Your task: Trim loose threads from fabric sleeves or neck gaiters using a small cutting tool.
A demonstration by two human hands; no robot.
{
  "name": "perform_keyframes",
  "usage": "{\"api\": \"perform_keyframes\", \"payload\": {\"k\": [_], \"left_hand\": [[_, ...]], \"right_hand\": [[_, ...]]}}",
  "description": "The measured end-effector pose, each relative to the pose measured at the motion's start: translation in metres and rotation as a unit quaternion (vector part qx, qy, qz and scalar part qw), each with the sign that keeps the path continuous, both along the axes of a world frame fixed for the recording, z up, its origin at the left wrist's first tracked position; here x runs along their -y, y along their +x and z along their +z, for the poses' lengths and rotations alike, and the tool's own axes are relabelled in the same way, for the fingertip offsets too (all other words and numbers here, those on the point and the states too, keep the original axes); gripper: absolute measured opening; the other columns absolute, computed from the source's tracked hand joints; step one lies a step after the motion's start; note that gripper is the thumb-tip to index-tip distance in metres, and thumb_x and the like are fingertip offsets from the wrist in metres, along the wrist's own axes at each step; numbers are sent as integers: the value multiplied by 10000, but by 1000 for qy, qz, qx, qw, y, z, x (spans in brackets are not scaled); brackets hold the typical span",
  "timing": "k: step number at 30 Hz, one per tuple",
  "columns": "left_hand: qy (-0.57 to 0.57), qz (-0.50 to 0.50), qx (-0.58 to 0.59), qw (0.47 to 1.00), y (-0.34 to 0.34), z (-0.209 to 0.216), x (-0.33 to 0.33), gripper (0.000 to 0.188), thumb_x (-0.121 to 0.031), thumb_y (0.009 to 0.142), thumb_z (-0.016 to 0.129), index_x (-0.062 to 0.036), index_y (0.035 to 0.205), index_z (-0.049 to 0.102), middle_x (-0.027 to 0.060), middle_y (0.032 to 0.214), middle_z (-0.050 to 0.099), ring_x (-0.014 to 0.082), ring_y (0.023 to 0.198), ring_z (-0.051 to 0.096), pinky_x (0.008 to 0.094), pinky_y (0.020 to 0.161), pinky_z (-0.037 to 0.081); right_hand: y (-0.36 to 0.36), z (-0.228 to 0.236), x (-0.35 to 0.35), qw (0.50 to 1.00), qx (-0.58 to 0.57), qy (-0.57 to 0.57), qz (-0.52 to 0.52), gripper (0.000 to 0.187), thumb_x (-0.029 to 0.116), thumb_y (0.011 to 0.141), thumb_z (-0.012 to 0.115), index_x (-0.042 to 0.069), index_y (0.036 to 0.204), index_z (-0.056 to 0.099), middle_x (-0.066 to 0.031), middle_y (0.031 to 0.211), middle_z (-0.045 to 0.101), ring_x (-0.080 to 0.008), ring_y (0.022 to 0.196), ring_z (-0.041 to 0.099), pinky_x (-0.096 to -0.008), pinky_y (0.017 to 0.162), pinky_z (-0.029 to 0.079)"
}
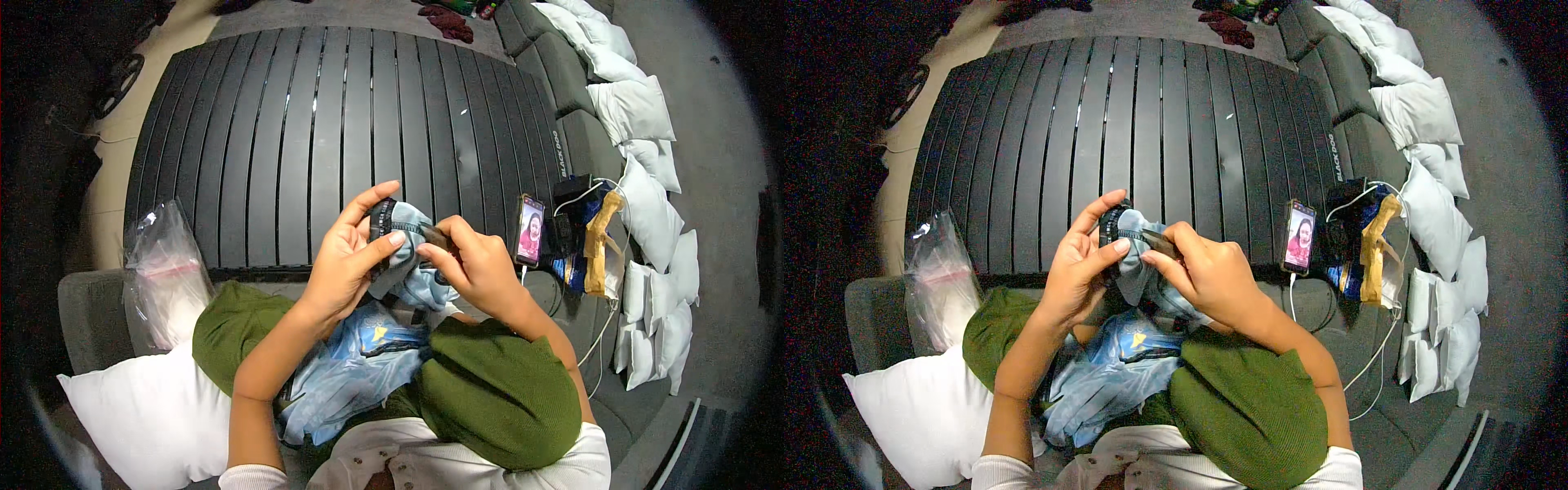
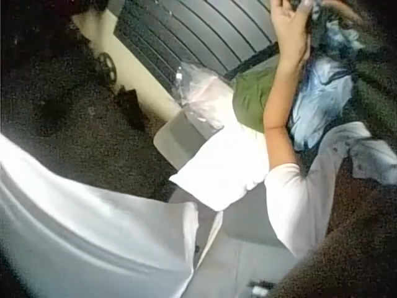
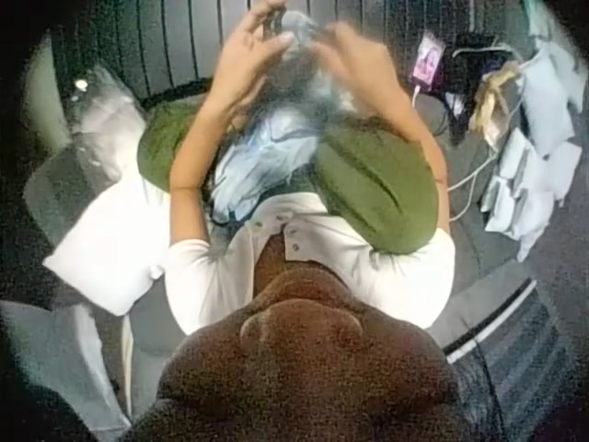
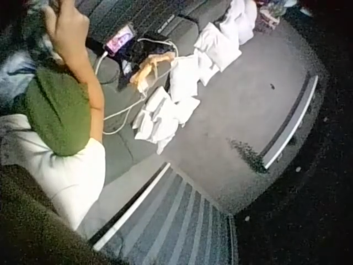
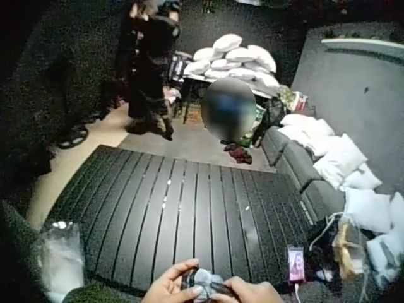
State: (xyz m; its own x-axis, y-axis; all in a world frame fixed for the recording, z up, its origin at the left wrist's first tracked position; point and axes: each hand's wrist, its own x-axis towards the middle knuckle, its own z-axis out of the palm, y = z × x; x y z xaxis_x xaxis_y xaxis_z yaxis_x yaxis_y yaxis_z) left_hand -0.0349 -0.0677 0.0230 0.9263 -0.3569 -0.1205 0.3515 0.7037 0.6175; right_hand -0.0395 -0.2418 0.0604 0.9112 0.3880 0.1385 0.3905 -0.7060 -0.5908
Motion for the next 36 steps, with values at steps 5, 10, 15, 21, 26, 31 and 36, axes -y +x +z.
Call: {"api": "perform_keyframes", "payload": {"k": [5,10,15,21,26,31,36], "left_hand": [[-17,0,-9,1000,0,1,-2,527,37,797,555,-39,1273,343,60,970,566,95,872,552,226,777,456],[-27,1,-13,1000,0,0,-3,512,39,801,550,-44,1266,353,62,977,562,99,876,554,226,774,463],[-32,-10,-20,999,0,1,-1,500,41,802,547,-36,1258,357,63,983,555,101,886,552,233,785,466],[-19,-4,-13,1000,-1,2,-1,487,42,800,547,-29,1246,364,59,994,547,102,898,548,237,797,464],[6,-1,-23,1000,-1,4,-5,346,-3,827,523,6,1169,471,67,1032,542,102,911,539,236,816,451],[-13,-14,-49,999,-1,5,-8,311,-10,818,549,12,1126,512,54,976,569,87,849,551,214,754,454],[82,50,-13,995,-1,0,-6,346,18,759,623,18,1091,526,43,945,577,73,808,553,195,722,454]], "right_hand": [[-1,3,1,997,-16,66,-35,187,156,816,609,5,829,499,-36,532,461,-61,456,426,-222,428,338],[-3,3,4,998,-12,54,-23,205,157,798,632,8,839,497,-33,535,470,-67,455,437,-221,430,344],[-3,0,3,1000,-8,25,-6,229,169,785,649,13,853,497,-37,539,482,-68,466,470,-224,434,364],[-3,4,2,999,-18,28,-4,235,170,786,650,9,859,496,-31,556,495,-61,471,474,-218,435,364],[-4,3,7,998,-39,42,-7,224,146,791,639,7,874,485,-18,566,477,-49,476,435,-200,444,347],[-4,3,8,999,-28,36,16,273,170,772,656,8,904,481,-38,605,485,-68,485,448,-211,452,357],[-3,5,5,999,-18,30,31,308,198,757,668,11,921,487,-58,634,494,-111,489,478,-230,461,378]]}}
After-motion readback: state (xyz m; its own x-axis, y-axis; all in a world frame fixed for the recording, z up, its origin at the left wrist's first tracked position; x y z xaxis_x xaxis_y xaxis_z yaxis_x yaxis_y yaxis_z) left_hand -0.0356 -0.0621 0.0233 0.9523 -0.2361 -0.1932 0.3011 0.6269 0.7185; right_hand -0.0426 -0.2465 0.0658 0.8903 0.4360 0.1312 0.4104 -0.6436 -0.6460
